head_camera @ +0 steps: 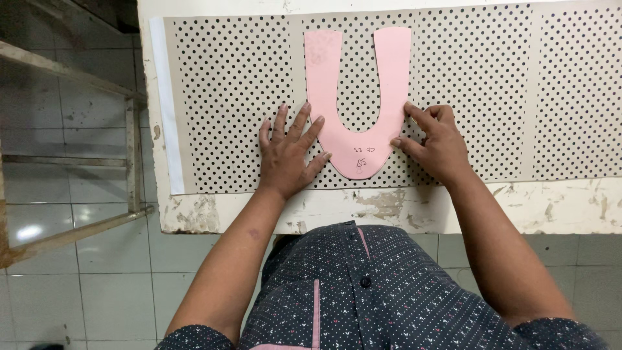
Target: The person places a pink U-shaped template on a perforated sheet and uses a small tool to mark dots along the template's edges. They lift and reposition the template multiple times to continue marking different sections of the sheet.
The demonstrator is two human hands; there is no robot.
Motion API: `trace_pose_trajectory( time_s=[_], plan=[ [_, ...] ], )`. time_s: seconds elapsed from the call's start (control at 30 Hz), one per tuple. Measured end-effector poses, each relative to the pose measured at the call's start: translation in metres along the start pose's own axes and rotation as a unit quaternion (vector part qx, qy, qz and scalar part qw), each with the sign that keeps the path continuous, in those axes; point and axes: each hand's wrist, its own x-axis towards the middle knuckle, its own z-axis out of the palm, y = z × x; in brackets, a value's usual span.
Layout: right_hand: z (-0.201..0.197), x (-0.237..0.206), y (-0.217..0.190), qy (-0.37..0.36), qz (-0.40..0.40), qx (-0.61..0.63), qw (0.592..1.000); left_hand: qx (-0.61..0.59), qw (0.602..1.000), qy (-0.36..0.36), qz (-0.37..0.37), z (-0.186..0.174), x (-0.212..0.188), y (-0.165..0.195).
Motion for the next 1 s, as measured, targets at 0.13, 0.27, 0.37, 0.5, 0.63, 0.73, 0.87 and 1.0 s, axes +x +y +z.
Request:
trace_pose_trajectory(
  time_s=[0.13,0.27,0.37,0.5,0.63,0.73,0.87,1.0],
  plan=[
    [-0.0013,-0.0007,-0.0010,-0.003,0.004,0.002,1.000,0.009,1.000,0.001,0.004,0.0030,-0.0004,-0.0015],
    [-0.0014,-0.0014,-0.0012,0.005,-0.006,0.009,1.000,0.032,0.999,0.021,0.005,0.0050,-0.0008,-0.0027],
    [-0.0015,-0.0016,-0.0011,0.012,-0.018,0.019,1.000,0.036,0.999,0.029,-0.002,0.0044,-0.0014,-0.0029],
    [-0.0017,-0.0028,-0.0003,0.014,-0.025,0.030,0.999,0.017,0.999,0.033,0.001,0.0018,-0.0025,-0.0026],
    [-0.0016,-0.0027,-0.0003,0.012,-0.024,0.029,0.999,0.011,1.000,0.026,-0.009,0.0004,-0.0023,-0.0012],
    [-0.0021,-0.0017,-0.0004,0.012,-0.026,0.030,0.999,0.007,1.000,0.016,-0.014,0.0003,-0.0010,-0.0011],
    [-0.0024,-0.0014,-0.0006,0.009,-0.028,0.021,0.999,0.030,0.999,0.029,-0.001,0.0015,-0.0013,-0.0014],
    [-0.0024,-0.0012,-0.0009,0.002,-0.022,0.019,1.000,0.035,0.999,0.019,-0.002,0.0028,-0.0009,-0.0019]
  ],
)
